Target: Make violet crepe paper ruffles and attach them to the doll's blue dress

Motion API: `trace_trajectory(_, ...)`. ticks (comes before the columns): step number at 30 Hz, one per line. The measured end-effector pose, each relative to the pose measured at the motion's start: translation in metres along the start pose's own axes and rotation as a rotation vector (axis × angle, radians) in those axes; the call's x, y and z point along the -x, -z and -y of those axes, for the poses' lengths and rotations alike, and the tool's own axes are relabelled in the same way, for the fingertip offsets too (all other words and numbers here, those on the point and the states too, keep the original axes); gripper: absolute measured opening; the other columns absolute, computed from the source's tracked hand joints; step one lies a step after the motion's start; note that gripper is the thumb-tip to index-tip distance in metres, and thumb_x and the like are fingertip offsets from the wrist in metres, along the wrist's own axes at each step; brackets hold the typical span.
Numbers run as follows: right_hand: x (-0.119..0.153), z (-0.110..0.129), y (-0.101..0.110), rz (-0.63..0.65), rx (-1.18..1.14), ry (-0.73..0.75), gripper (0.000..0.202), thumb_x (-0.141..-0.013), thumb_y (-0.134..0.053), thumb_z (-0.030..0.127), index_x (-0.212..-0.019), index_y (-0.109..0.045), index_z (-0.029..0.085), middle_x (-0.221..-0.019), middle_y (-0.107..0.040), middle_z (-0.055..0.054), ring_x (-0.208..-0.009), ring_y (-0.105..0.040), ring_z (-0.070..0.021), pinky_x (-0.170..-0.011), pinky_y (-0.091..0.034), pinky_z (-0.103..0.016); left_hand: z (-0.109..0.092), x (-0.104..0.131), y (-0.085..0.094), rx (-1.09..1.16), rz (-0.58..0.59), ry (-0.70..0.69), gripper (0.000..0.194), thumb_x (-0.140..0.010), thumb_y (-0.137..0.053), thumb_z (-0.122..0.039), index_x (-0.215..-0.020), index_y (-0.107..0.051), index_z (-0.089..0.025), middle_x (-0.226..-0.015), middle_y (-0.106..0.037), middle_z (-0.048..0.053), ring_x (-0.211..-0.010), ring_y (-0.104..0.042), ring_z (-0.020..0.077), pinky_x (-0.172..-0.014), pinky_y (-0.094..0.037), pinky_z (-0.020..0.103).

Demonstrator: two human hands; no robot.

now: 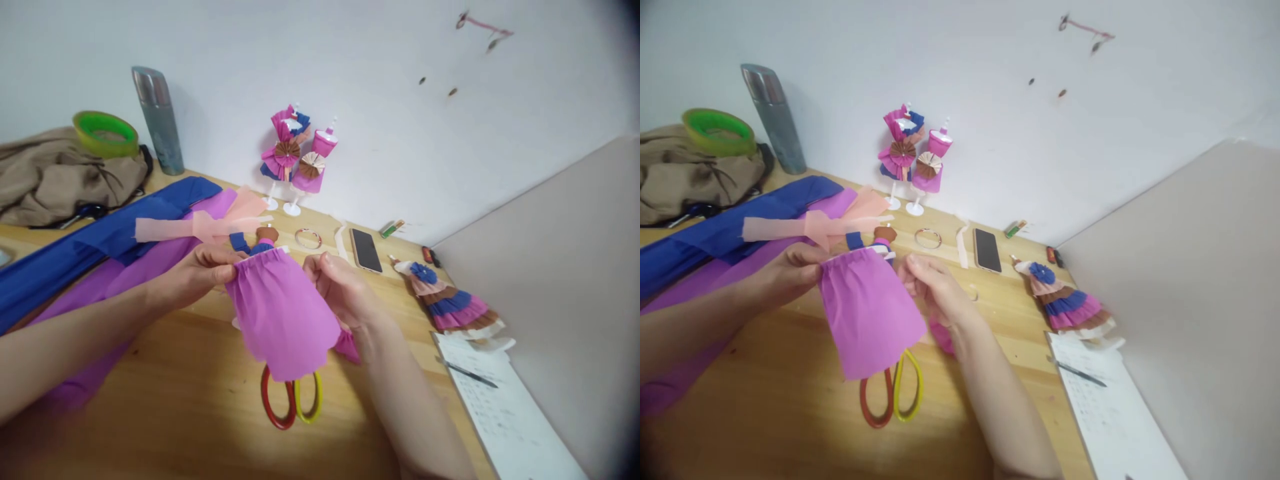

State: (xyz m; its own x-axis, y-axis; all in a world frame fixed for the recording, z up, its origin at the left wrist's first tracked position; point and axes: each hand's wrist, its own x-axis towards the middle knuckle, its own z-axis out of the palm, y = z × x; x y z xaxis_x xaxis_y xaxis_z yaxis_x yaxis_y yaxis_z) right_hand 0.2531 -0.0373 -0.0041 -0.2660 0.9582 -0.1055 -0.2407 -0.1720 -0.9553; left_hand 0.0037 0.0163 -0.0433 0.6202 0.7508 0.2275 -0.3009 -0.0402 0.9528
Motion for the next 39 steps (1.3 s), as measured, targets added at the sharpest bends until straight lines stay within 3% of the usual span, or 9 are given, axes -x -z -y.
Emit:
trace_trajectory(2, 0.000, 0.000, -0.001, -0.027, 0.014, -0.014, 0.050, -0.064, -0.080, 0.064, -0.062, -0.064, 0.017, -0.058, -0.054, 0.001, -0.053, -0.045, -0.0105, -0.048, -0.032, -0.023, 0.003, 0.000, 0.004, -0.042, 0.014, 0.005, 0.023, -0.084, -0.074, -0.038, -0.079, -0.082, -0.018, -0.081, -0.078, 0.008, -0.074, -0.069, 0.0193, -0.070, -0.056, 0.029)
trace_trajectory(8, 0.006, 0.006, -0.009, 0.002, 0.054, -0.039, 0.043, -0.061, -0.087, 0.051, -0.062, -0.061, 0.016, -0.054, -0.052, 0.004, -0.047, -0.040, -0.0073, -0.045, -0.026, -0.021, -0.004, -0.003, 0.009, -0.137, 0.161, -0.070, 0.025, -0.087, -0.070, -0.041, -0.097, -0.082, -0.022, -0.115, -0.074, 0.012, -0.106, -0.067, 0.0280, -0.085, -0.056, 0.034)
trace_trajectory(12, 0.007, 0.008, -0.009, -0.038, 0.064, -0.014, 0.039, -0.059, -0.090, 0.043, -0.063, -0.063, 0.015, -0.053, -0.056, 0.004, -0.045, -0.043, -0.0063, -0.045, -0.029, -0.019, -0.008, -0.005, 0.009, -0.166, 0.184, -0.094, 0.026, -0.086, -0.070, -0.042, -0.097, -0.082, -0.021, -0.119, -0.073, 0.014, -0.112, -0.065, 0.0313, -0.087, -0.057, 0.037)
trace_trajectory(16, 0.005, 0.008, -0.004, 0.023, -0.015, -0.034, 0.039, -0.061, -0.089, 0.043, -0.058, -0.061, 0.016, -0.048, -0.051, 0.006, -0.042, -0.039, -0.0055, -0.042, -0.028, -0.018, -0.007, -0.007, 0.011, -0.194, 0.164, -0.124, 0.023, -0.086, -0.071, -0.040, -0.096, -0.082, -0.022, -0.115, -0.074, 0.014, -0.108, -0.067, 0.0292, -0.086, -0.057, 0.037)
trace_trajectory(21, 0.002, 0.002, 0.001, 0.073, -0.080, -0.119, 0.037, -0.059, -0.090, 0.038, -0.084, -0.075, 0.016, -0.068, -0.069, 0.000, -0.056, -0.060, -0.0096, -0.054, -0.046, -0.020, -0.007, -0.008, 0.012, -0.217, 0.143, -0.154, 0.022, -0.086, -0.071, -0.039, -0.095, -0.082, -0.022, -0.117, -0.074, 0.014, -0.109, -0.067, 0.0300, -0.088, -0.057, 0.040)
trace_trajectory(26, -0.005, -0.005, 0.006, 0.113, -0.188, -0.176, 0.028, -0.052, -0.091, 0.026, -0.072, -0.074, 0.016, -0.064, -0.070, 0.001, -0.053, -0.061, -0.0091, -0.053, -0.048, -0.019, -0.012, -0.008, 0.008, -0.242, 0.155, -0.156, 0.019, -0.086, -0.071, -0.035, -0.094, -0.082, -0.022, -0.115, -0.074, 0.014, -0.107, -0.067, 0.0278, -0.086, -0.057, 0.035)
trace_trajectory(34, -0.005, -0.008, 0.003, 0.149, -0.183, -0.201, 0.031, -0.056, -0.089, 0.030, -0.080, -0.075, 0.016, -0.068, -0.072, 0.000, -0.055, -0.063, -0.0108, -0.057, -0.050, -0.021, -0.008, -0.006, 0.007, -0.235, 0.052, -0.136, 0.018, -0.085, -0.072, -0.035, -0.093, -0.083, -0.022, -0.116, -0.075, 0.012, -0.107, -0.068, 0.0279, -0.090, -0.055, 0.036)
trace_trajectory(39, -0.011, -0.011, 0.010, 0.054, -0.213, -0.136, 0.025, -0.057, -0.088, 0.032, -0.070, -0.072, 0.018, -0.053, -0.063, 0.003, -0.045, -0.055, -0.0096, -0.051, -0.048, -0.022, 0.000, -0.008, 0.010, -0.159, -0.158, -0.071, 0.021, -0.084, -0.073, -0.038, -0.095, -0.082, -0.023, -0.106, -0.078, 0.007, -0.101, -0.069, 0.0242, -0.089, -0.053, 0.033)
